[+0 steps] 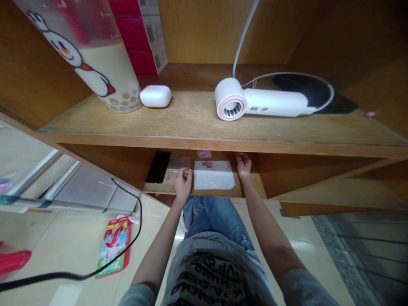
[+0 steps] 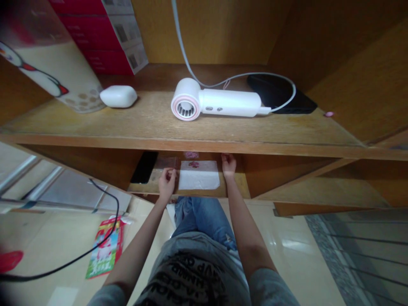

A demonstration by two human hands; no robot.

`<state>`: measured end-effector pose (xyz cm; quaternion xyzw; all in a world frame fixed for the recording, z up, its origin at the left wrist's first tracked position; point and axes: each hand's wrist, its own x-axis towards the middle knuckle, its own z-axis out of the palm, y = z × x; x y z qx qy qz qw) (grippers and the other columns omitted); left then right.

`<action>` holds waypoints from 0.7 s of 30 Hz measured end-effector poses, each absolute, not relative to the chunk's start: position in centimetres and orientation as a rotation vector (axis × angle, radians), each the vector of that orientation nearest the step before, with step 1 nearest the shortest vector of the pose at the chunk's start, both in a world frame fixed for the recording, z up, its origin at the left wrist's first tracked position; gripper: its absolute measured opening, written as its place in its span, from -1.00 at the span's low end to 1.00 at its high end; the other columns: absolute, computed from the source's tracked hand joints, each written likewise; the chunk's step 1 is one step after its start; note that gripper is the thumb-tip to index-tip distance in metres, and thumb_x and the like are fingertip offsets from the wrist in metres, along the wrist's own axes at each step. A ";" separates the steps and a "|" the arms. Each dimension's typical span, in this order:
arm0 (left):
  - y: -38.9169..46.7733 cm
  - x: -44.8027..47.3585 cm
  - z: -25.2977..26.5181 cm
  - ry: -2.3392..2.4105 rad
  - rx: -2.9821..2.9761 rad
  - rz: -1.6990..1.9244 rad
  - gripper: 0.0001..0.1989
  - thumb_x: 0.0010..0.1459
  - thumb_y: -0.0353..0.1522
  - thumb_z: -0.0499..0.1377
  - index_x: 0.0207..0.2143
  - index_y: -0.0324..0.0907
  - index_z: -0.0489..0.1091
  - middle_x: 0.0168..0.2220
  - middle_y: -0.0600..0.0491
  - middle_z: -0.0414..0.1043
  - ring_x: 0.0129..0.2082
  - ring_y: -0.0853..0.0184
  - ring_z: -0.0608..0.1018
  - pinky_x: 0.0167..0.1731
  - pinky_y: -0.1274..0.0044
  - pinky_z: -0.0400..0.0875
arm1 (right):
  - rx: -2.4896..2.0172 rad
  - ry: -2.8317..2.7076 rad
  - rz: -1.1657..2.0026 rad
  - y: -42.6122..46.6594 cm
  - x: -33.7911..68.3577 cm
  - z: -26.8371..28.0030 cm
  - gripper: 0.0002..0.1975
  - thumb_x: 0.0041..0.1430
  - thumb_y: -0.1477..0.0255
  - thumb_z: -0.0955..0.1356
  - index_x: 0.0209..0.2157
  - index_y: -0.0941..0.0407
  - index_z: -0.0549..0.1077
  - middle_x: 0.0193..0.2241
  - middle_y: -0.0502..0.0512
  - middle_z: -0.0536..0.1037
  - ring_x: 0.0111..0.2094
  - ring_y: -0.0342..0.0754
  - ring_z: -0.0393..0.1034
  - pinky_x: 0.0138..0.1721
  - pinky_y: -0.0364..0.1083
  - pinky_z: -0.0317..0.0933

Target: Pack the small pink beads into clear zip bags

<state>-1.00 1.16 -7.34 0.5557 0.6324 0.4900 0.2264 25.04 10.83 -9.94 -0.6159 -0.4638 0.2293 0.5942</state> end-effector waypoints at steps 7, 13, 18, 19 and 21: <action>4.0 -3.6 -5.2 1.788 2.096 1.101 -0.65 0.11 -0.15 0.06 -0.13 -0.15 0.33 -0.14 -0.05 0.38 -0.09 0.23 0.39 -0.07 0.40 0.23 | -1.448 -1.163 0.508 10.7 24.8 -10.0 -0.73 -0.04 0.25 0.26 -0.46 0.17 0.43 -0.47 0.14 0.51 -0.41 -0.02 0.37 -0.32 -0.07 0.21; 7.9 -7.2 -3.0 1.721 2.423 0.253 -0.25 -0.15 0.07 0.14 0.08 -0.06 0.21 0.14 -0.08 0.13 0.11 -0.01 0.14 0.00 0.23 0.05 | -1.476 -1.167 0.522 10.7 24.9 -10.0 -0.73 -0.03 0.25 0.25 -0.46 0.16 0.44 -0.49 0.13 0.52 -0.41 -0.01 0.38 -0.31 -0.07 0.22; 9.7 -7.8 -2.7 1.633 2.389 0.004 -0.12 -0.20 0.11 0.13 0.17 -0.03 0.06 0.21 -0.06 -0.02 0.17 -0.04 0.02 0.03 0.22 -0.02 | -1.539 -1.155 0.531 10.8 24.8 -9.9 -0.71 -0.04 0.22 0.26 -0.46 0.16 0.44 -0.47 0.15 0.54 -0.42 0.01 0.39 -0.33 -0.06 0.22; 9.9 -7.8 -2.8 1.612 2.374 -0.013 -0.11 -0.20 0.11 0.13 0.17 -0.02 0.05 0.22 -0.06 -0.04 0.18 -0.04 0.00 0.04 0.21 -0.03 | -1.561 -1.152 0.531 10.8 24.8 -9.9 -0.70 -0.04 0.21 0.27 -0.46 0.16 0.45 -0.48 0.16 0.54 -0.42 0.02 0.39 -0.34 -0.06 0.22; 10.1 -7.8 -3.2 1.581 2.349 -0.021 -0.13 -0.19 0.10 0.13 0.17 0.00 0.05 0.22 -0.05 -0.05 0.18 -0.04 -0.01 0.04 0.18 -0.04 | -1.597 -1.146 0.526 10.8 24.8 -9.8 -0.70 -0.05 0.21 0.27 -0.47 0.16 0.45 -0.48 0.17 0.54 -0.43 0.03 0.40 -0.35 -0.06 0.22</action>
